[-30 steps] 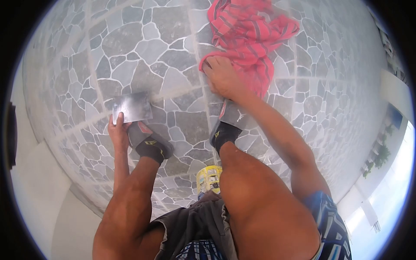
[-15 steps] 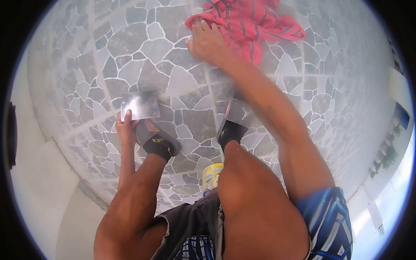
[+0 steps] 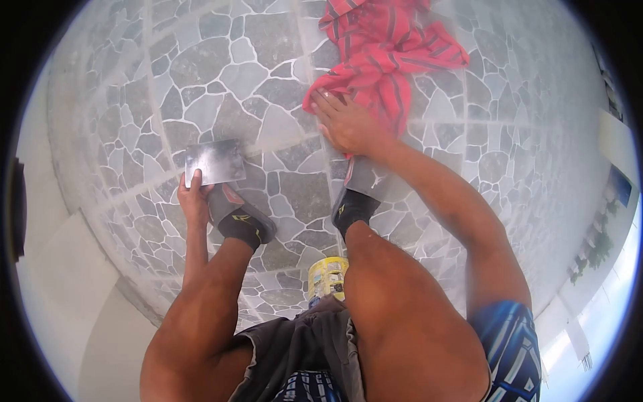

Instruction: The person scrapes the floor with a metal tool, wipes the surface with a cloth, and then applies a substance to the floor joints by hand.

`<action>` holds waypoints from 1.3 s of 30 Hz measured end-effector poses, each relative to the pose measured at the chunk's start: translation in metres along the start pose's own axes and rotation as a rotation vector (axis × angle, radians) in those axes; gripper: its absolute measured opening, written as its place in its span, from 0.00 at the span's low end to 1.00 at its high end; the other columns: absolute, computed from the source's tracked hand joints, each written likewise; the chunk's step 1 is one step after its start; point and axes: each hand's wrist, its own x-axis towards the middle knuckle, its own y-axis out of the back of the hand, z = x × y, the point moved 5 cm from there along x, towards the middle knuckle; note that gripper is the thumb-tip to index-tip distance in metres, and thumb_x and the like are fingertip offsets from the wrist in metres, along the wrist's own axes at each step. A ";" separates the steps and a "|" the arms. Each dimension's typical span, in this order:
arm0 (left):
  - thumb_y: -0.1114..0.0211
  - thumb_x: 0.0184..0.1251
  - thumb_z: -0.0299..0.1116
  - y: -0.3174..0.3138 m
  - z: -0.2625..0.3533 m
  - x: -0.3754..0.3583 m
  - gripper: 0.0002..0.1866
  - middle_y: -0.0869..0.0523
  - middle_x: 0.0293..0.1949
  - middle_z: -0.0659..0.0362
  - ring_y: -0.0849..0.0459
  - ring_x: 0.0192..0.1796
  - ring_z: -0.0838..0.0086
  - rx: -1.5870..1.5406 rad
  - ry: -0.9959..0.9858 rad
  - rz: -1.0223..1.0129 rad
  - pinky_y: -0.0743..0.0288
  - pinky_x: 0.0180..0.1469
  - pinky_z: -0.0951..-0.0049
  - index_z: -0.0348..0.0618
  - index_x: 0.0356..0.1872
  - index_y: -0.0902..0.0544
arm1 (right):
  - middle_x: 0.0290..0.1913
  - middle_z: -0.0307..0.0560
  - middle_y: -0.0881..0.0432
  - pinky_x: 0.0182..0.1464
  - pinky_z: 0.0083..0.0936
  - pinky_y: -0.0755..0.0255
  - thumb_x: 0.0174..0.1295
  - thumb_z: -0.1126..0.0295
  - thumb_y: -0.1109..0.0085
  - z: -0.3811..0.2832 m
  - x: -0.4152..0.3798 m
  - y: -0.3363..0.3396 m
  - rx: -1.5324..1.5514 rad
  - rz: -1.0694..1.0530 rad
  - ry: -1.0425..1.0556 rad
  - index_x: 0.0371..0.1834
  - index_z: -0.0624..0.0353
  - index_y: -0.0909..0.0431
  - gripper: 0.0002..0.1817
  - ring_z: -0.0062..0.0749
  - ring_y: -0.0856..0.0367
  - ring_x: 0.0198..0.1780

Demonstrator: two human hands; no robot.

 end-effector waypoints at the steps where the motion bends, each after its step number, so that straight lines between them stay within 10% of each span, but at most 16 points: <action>1: 0.33 0.75 0.34 0.002 0.002 0.000 0.14 0.13 0.43 0.59 0.14 0.39 0.78 0.006 -0.004 0.006 0.15 0.38 0.79 0.35 0.53 0.18 | 0.72 0.58 0.28 0.67 0.45 0.33 0.72 0.57 0.46 -0.001 0.004 0.000 -0.044 0.040 0.023 0.67 0.65 0.24 0.27 0.45 0.32 0.73; 11: 0.34 0.76 0.35 -0.001 0.004 0.005 0.14 0.14 0.44 0.62 0.14 0.38 0.81 0.065 0.071 0.010 0.18 0.34 0.82 0.40 0.55 0.19 | 0.72 0.63 0.29 0.67 0.53 0.35 0.73 0.45 0.53 0.107 0.165 -0.003 -0.104 0.156 -0.466 0.70 0.66 0.27 0.35 0.50 0.32 0.73; 17: 0.34 0.75 0.34 -0.001 0.007 0.005 0.15 0.13 0.43 0.59 0.14 0.36 0.77 -0.007 0.108 0.072 0.16 0.33 0.80 0.35 0.56 0.19 | 0.79 0.64 0.40 0.73 0.51 0.39 0.72 0.50 0.46 0.001 0.016 -0.006 0.113 -0.007 -0.098 0.73 0.63 0.31 0.34 0.52 0.40 0.79; 25: 0.36 0.77 0.40 -0.051 0.029 0.007 0.23 0.13 0.45 0.54 0.11 0.37 0.72 0.070 0.088 -0.222 0.14 0.44 0.73 0.30 0.61 0.22 | 0.76 0.63 0.35 0.69 0.50 0.33 0.73 0.54 0.45 0.053 -0.074 0.009 -0.147 -0.402 -0.741 0.74 0.63 0.33 0.32 0.54 0.32 0.75; 34: 0.46 0.83 0.46 -0.124 0.047 -0.011 0.24 0.14 0.44 0.58 0.11 0.42 0.74 0.049 0.203 -0.640 0.16 0.47 0.75 0.32 0.60 0.21 | 0.71 0.68 0.32 0.72 0.47 0.38 0.58 0.50 0.27 -0.078 0.007 0.097 0.503 0.066 -0.192 0.77 0.68 0.41 0.51 0.58 0.32 0.72; 39: 0.47 0.84 0.45 -0.136 0.033 -0.021 0.23 0.16 0.41 0.62 0.12 0.42 0.76 0.064 0.194 -0.740 0.16 0.46 0.75 0.33 0.59 0.19 | 0.67 0.69 0.28 0.65 0.45 0.32 0.51 0.40 0.25 -0.078 0.029 0.070 0.589 0.091 -0.311 0.77 0.70 0.42 0.59 0.58 0.26 0.66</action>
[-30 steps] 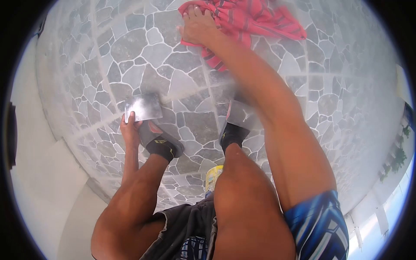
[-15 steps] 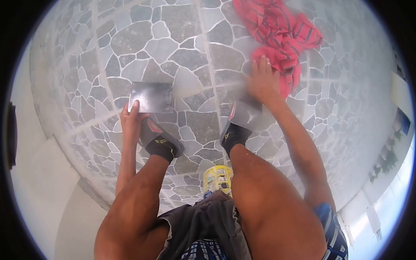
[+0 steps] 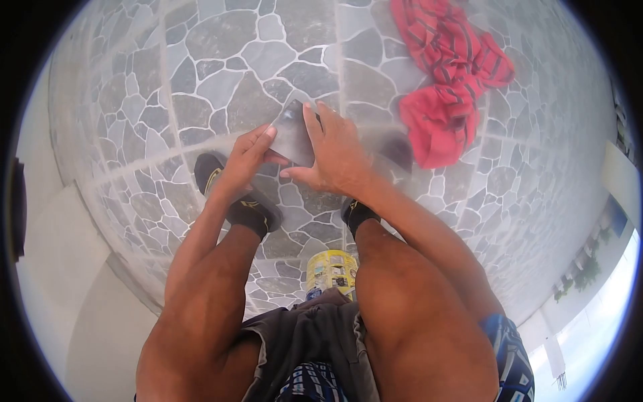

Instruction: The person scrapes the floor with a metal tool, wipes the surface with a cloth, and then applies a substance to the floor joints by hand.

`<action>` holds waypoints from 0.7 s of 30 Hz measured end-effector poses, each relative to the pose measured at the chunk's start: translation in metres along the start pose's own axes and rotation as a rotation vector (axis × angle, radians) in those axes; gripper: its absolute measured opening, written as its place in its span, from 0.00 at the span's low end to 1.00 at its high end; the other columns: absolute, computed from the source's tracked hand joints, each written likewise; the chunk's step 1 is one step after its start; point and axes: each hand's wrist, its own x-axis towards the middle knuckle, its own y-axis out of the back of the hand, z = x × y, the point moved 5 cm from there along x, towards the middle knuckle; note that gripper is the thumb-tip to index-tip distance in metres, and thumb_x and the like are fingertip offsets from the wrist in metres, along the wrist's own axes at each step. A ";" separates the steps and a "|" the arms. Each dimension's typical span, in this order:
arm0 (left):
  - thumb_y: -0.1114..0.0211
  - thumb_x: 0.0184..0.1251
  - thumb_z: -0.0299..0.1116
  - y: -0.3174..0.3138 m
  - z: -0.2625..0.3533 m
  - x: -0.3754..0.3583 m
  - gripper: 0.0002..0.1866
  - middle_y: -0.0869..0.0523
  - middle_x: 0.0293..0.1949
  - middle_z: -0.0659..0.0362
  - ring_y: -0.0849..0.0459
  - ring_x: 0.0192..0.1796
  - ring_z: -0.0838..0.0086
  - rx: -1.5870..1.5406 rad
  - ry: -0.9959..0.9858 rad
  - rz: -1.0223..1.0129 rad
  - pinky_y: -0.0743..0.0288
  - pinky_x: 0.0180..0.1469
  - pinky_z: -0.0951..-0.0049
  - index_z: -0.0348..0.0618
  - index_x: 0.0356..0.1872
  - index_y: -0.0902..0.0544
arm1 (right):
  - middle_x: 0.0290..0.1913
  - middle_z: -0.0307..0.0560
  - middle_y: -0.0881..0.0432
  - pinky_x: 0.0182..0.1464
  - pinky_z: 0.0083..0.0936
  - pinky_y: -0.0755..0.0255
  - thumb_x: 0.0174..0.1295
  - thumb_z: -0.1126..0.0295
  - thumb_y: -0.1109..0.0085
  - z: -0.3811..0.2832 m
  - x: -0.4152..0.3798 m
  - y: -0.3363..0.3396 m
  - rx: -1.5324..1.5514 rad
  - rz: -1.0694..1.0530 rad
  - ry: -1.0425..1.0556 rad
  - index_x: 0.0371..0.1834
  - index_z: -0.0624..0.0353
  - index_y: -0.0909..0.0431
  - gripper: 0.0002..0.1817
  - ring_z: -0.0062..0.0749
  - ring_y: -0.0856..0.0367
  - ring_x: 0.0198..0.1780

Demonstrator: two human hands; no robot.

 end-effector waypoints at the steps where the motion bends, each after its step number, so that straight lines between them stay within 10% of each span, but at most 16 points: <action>1: 0.47 0.84 0.46 -0.002 0.000 -0.002 0.23 0.16 0.40 0.62 0.12 0.42 0.77 0.035 0.000 -0.009 0.16 0.46 0.75 0.33 0.58 0.19 | 0.67 0.68 0.27 0.64 0.44 0.30 0.51 0.40 0.24 -0.001 0.006 0.002 0.074 0.009 -0.050 0.77 0.69 0.42 0.59 0.58 0.25 0.64; 4: 0.47 0.84 0.46 -0.005 0.005 -0.006 0.23 0.15 0.42 0.61 0.13 0.42 0.77 0.148 -0.050 -0.086 0.16 0.47 0.74 0.32 0.56 0.17 | 0.57 0.58 0.18 0.57 0.39 0.26 0.53 0.44 0.23 0.019 0.003 0.016 0.267 -0.271 -0.502 0.76 0.64 0.36 0.53 0.45 0.18 0.55; 8: 0.45 0.83 0.43 -0.010 0.008 -0.016 0.21 0.12 0.45 0.58 0.13 0.42 0.76 0.117 -0.005 -0.150 0.16 0.48 0.72 0.33 0.55 0.16 | 0.40 0.53 0.11 0.49 0.32 0.26 0.63 0.53 0.30 0.028 -0.013 0.010 0.657 -0.578 -0.577 0.59 0.61 0.17 0.27 0.33 0.16 0.43; 16: 0.36 0.76 0.34 0.048 0.001 -0.060 0.13 0.11 0.41 0.53 0.12 0.40 0.72 0.534 0.099 0.308 0.20 0.45 0.72 0.39 0.54 0.15 | 0.38 0.47 0.20 0.43 0.38 0.20 0.60 0.73 0.38 0.067 0.014 0.029 -0.449 -0.044 -0.103 0.53 0.55 0.16 0.17 0.41 0.16 0.40; 21: 0.34 0.70 0.31 0.066 -0.025 -0.079 0.08 0.14 0.34 0.54 0.14 0.36 0.67 0.725 -0.311 0.423 0.22 0.42 0.69 0.39 0.46 0.13 | 0.41 0.52 0.22 0.42 0.42 0.20 0.57 0.76 0.42 0.077 0.031 0.006 -0.584 -0.109 -0.116 0.61 0.53 0.20 0.25 0.47 0.18 0.44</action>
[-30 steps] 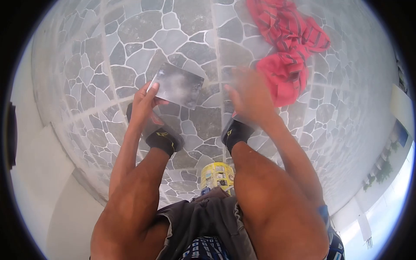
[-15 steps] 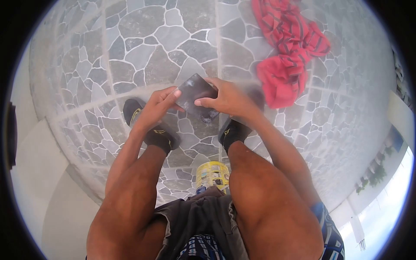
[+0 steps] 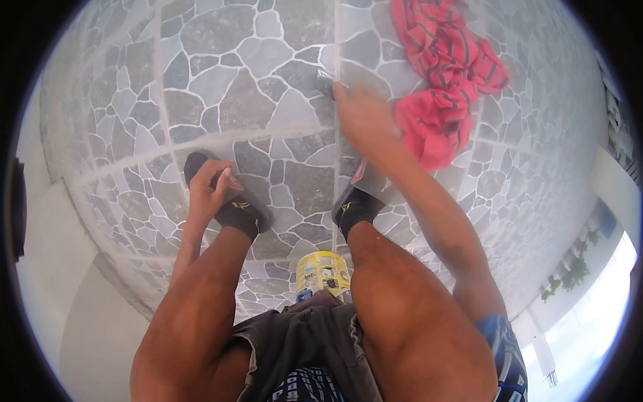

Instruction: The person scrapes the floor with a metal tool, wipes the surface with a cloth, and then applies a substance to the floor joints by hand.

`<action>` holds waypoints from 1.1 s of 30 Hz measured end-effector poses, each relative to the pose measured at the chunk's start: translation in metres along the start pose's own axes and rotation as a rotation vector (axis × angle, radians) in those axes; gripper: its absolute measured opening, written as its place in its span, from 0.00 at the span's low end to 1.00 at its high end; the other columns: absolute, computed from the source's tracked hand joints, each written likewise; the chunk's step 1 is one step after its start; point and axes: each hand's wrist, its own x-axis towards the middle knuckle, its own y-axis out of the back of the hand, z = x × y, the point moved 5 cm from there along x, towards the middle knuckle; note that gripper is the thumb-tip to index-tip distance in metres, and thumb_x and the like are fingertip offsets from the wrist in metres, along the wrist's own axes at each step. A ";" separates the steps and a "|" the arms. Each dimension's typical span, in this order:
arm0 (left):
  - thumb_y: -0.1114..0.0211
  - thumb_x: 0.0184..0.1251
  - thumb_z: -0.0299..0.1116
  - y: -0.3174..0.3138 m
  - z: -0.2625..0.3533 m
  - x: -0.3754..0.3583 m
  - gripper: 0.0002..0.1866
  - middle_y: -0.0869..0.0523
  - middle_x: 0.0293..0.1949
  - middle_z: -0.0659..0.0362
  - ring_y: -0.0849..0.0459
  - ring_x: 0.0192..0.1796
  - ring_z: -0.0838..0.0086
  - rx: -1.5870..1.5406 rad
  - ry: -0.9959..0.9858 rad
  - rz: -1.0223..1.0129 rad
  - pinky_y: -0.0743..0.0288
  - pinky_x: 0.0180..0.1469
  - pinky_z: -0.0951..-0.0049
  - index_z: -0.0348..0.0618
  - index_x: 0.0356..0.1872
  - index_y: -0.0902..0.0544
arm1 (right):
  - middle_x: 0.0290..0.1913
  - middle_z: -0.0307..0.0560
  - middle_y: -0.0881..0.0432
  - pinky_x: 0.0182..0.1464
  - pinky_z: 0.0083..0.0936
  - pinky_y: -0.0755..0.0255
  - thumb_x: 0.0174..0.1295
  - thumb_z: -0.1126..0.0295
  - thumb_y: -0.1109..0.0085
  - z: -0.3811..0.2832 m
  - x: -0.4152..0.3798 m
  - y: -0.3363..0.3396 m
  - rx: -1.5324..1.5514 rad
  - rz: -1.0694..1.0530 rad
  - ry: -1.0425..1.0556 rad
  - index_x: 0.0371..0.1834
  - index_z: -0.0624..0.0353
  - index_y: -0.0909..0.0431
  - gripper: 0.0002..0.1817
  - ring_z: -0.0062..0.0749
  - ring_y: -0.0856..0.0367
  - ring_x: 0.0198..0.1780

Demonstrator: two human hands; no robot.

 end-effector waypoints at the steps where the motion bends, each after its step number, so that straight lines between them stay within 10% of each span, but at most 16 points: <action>1: 0.33 0.69 0.30 -0.003 -0.001 -0.002 0.07 0.15 0.33 0.55 0.14 0.35 0.65 -0.011 -0.013 0.031 0.22 0.42 0.68 0.40 0.44 0.13 | 0.40 0.52 0.22 0.43 0.42 0.21 0.57 0.76 0.42 -0.003 0.004 -0.003 0.016 0.042 0.008 0.62 0.53 0.21 0.26 0.48 0.18 0.44; 15: 0.34 0.67 0.28 -0.008 -0.006 -0.001 0.06 0.16 0.32 0.56 0.16 0.33 0.64 0.020 -0.076 0.059 0.23 0.43 0.67 0.42 0.41 0.13 | 0.55 0.62 0.23 0.61 0.48 0.31 0.58 0.76 0.44 0.011 -0.019 -0.026 0.005 0.098 0.062 0.74 0.57 0.33 0.35 0.55 0.23 0.59; 33: 0.34 0.67 0.29 -0.011 -0.009 -0.001 0.06 0.15 0.34 0.56 0.15 0.34 0.65 0.013 -0.024 0.038 0.22 0.43 0.68 0.41 0.42 0.12 | 0.48 0.63 0.25 0.51 0.51 0.25 0.64 0.59 0.40 0.007 0.014 -0.019 0.187 0.044 0.011 0.67 0.59 0.24 0.28 0.60 0.22 0.50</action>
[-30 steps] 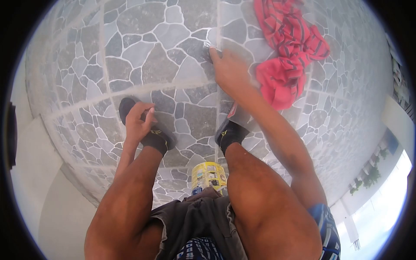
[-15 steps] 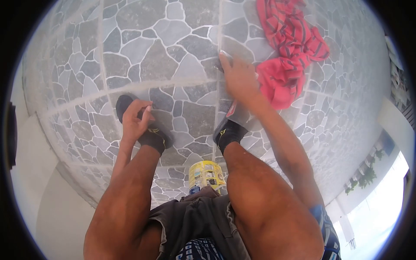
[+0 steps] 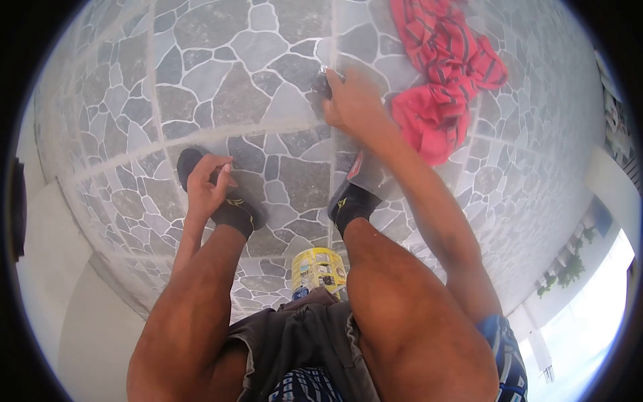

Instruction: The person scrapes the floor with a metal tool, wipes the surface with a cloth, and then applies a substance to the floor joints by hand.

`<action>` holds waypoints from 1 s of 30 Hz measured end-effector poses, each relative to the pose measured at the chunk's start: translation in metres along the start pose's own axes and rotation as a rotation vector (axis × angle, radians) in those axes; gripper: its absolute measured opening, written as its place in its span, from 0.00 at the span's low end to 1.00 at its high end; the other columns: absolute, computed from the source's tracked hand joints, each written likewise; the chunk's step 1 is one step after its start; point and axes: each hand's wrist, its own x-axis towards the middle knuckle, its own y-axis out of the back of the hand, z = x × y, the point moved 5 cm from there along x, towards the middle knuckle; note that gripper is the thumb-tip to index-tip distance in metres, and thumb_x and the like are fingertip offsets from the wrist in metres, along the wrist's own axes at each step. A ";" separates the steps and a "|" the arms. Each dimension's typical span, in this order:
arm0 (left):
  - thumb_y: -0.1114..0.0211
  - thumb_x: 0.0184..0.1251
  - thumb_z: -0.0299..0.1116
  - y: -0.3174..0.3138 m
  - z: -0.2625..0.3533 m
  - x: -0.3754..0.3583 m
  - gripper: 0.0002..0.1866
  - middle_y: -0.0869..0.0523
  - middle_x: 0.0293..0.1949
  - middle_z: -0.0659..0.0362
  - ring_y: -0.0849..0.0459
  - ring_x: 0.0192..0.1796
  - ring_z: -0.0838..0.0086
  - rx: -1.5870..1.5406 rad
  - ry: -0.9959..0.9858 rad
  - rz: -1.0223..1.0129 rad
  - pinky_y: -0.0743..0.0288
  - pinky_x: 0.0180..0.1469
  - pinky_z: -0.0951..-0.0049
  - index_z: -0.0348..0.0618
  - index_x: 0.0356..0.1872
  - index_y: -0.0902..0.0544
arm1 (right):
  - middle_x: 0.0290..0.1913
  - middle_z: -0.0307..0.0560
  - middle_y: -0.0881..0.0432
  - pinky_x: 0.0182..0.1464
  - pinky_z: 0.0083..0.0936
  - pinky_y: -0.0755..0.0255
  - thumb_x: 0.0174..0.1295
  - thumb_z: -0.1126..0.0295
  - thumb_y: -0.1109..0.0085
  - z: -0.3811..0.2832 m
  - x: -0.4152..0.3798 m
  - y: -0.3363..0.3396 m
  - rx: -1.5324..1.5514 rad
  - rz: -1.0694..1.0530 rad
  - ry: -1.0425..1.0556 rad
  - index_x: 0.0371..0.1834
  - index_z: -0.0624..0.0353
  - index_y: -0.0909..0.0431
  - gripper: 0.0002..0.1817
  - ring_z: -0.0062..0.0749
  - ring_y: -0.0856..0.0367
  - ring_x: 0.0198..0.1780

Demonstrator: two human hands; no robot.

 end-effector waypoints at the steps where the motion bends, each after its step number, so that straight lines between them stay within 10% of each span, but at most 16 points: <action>1: 0.34 0.67 0.29 0.000 0.001 0.000 0.06 0.15 0.34 0.56 0.15 0.34 0.65 -0.005 0.004 -0.003 0.22 0.43 0.67 0.41 0.42 0.12 | 0.47 0.62 0.24 0.50 0.51 0.25 0.64 0.59 0.39 0.000 -0.003 -0.001 -0.021 0.004 0.011 0.66 0.58 0.24 0.28 0.60 0.21 0.50; 30: 0.34 0.68 0.27 -0.003 0.000 0.000 0.07 0.14 0.34 0.55 0.15 0.32 0.67 -0.052 0.037 -0.042 0.22 0.41 0.70 0.39 0.43 0.13 | 0.45 0.61 0.20 0.50 0.47 0.22 0.62 0.51 0.39 0.006 0.015 0.004 0.036 0.038 -0.003 0.58 0.58 0.19 0.27 0.56 0.18 0.50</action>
